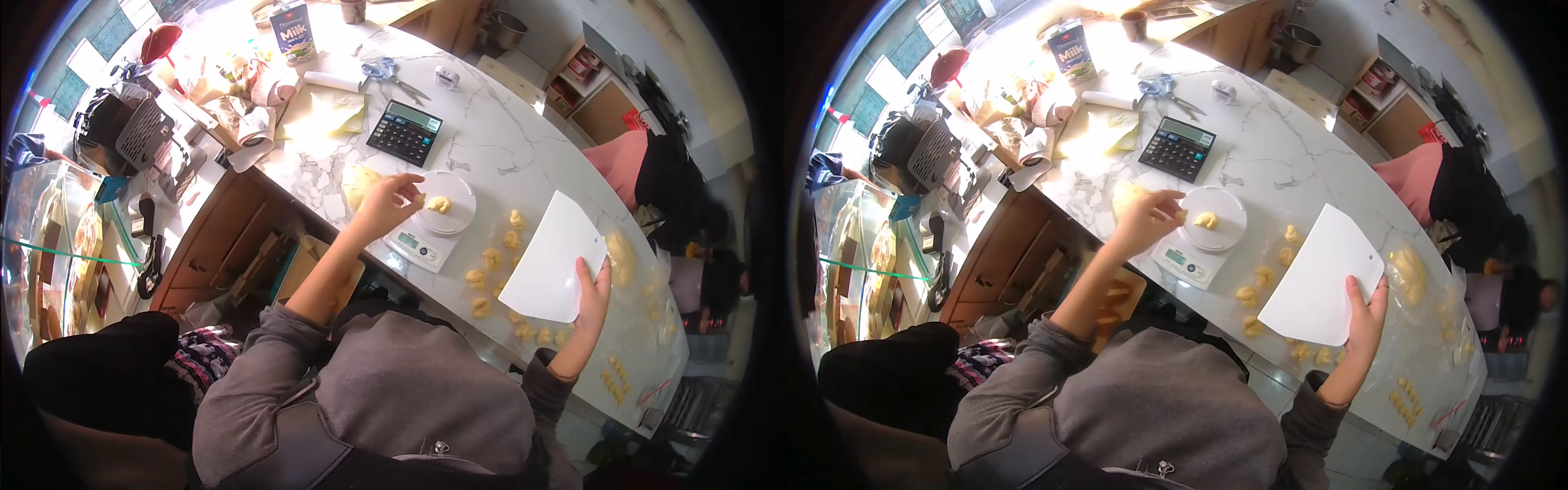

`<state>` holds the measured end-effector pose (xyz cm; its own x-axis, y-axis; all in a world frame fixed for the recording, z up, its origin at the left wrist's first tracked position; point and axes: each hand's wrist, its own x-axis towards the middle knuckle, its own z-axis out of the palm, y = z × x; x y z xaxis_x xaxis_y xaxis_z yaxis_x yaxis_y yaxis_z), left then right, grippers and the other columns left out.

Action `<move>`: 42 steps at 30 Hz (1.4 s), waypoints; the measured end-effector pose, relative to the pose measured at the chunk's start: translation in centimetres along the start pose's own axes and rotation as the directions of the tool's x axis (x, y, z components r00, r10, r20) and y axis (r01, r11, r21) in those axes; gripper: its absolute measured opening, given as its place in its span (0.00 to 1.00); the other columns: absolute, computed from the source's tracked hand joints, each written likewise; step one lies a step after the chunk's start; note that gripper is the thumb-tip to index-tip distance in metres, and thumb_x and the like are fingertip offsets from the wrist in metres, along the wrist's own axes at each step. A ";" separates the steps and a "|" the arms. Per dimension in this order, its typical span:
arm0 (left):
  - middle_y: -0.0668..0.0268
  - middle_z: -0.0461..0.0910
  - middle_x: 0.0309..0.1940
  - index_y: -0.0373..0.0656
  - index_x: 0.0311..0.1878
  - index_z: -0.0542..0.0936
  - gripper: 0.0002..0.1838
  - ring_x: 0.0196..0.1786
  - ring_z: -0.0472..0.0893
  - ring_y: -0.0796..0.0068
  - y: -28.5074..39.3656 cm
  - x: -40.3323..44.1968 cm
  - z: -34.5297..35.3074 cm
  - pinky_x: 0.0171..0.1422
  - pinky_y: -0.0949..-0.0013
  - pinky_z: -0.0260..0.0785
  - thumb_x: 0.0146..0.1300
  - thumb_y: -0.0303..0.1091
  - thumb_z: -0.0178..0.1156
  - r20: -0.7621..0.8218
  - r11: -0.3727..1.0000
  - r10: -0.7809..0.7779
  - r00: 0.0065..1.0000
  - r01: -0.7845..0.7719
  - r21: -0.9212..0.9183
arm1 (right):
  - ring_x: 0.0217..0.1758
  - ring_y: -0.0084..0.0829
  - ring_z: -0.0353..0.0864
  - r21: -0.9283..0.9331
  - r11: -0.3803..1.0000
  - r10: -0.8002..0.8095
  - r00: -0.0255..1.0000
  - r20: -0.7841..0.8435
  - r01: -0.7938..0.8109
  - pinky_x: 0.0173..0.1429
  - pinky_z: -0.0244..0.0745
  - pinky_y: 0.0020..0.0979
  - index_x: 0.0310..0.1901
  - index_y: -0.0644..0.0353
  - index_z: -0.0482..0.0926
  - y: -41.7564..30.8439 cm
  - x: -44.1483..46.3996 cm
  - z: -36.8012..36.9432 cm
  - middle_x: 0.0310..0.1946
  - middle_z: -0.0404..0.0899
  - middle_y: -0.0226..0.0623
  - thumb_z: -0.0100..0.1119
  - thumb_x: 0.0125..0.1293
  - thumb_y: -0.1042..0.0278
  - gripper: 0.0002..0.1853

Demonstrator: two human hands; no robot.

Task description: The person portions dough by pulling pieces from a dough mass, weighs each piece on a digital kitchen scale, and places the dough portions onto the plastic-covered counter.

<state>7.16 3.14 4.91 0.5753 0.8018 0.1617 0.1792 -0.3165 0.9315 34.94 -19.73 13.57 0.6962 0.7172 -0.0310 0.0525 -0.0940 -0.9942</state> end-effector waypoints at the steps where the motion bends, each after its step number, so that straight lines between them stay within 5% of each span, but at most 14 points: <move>1: 0.65 0.78 0.36 0.38 0.46 0.78 0.16 0.36 0.79 0.75 0.3 0.5 0.7 0.41 0.73 0.72 0.52 0.27 0.63 0.021 0.997 0.037 0.999 -0.038 0.064 | 0.51 0.26 0.71 -0.001 1.000 0.005 1.000 -0.007 -0.005 0.56 0.65 0.27 0.57 0.65 0.63 0.1 -0.1 -0.1 0.50 0.71 0.37 0.57 0.61 0.71 0.24; 5: 0.68 0.78 0.35 0.43 0.45 0.78 0.20 0.45 0.75 0.69 -0.5 2.2 3.4 0.53 0.67 0.64 0.46 0.32 0.65 0.119 0.947 0.080 0.990 -0.113 0.302 | 0.52 0.25 0.70 -0.010 1.000 0.011 1.000 -0.028 -0.012 0.56 0.65 0.28 0.57 0.65 0.62 0.3 -0.7 -0.6 0.50 0.71 0.37 0.57 0.61 0.72 0.24; 9: 0.71 0.77 0.36 0.46 0.47 0.76 0.24 0.43 0.74 0.69 -0.9 3.0 4.7 0.54 0.66 0.61 0.44 0.34 0.68 0.230 0.866 0.037 0.973 -0.146 0.478 | 0.52 0.26 0.70 0.000 1.000 0.013 0.999 -0.052 -0.013 0.57 0.65 0.28 0.58 0.65 0.62 0.7 -1.0 -1.3 0.50 0.71 0.38 0.57 0.61 0.72 0.24; 15: 0.67 0.77 0.37 0.47 0.57 0.71 0.33 0.46 0.74 0.67 -0.8 3.4 2.7 0.54 0.61 0.62 0.43 0.36 0.68 0.231 0.937 0.078 0.970 -0.151 0.316 | 0.54 0.27 0.70 0.009 0.999 0.038 0.992 -0.123 -0.037 0.58 0.65 0.29 0.60 0.65 0.61 0.9 -1.8 -2.5 0.52 0.71 0.39 0.57 0.61 0.72 0.26; 24: 0.64 0.76 0.34 0.39 0.48 0.76 0.20 0.34 0.75 0.71 -0.2 2.8 0.0 0.42 0.70 0.69 0.49 0.28 0.63 -0.098 0.946 0.181 0.979 -0.147 0.288 | 0.53 0.28 0.70 0.003 1.000 0.027 0.982 -0.188 -0.027 0.57 0.66 0.29 0.60 0.65 0.61 1.5 -2.5 -4.1 0.52 0.70 0.39 0.56 0.62 0.72 0.26; 42: 0.63 0.77 0.33 0.38 0.42 0.78 0.14 0.33 0.76 0.71 -0.4 2.0 -0.8 0.40 0.70 0.70 0.50 0.28 0.62 -0.134 0.948 0.188 0.973 -0.144 0.283 | 0.53 0.27 0.70 0.041 0.998 0.044 0.981 -0.189 -0.037 0.56 0.66 0.28 0.60 0.64 0.61 1.5 -3.5 -3.9 0.52 0.70 0.39 0.56 0.62 0.72 0.26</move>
<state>7.61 5.26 5.08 0.4868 0.7884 0.3761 0.3129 -0.5594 0.7676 35.35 -25.06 12.59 0.8206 0.5689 -0.0545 -0.0022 -0.0922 -0.9957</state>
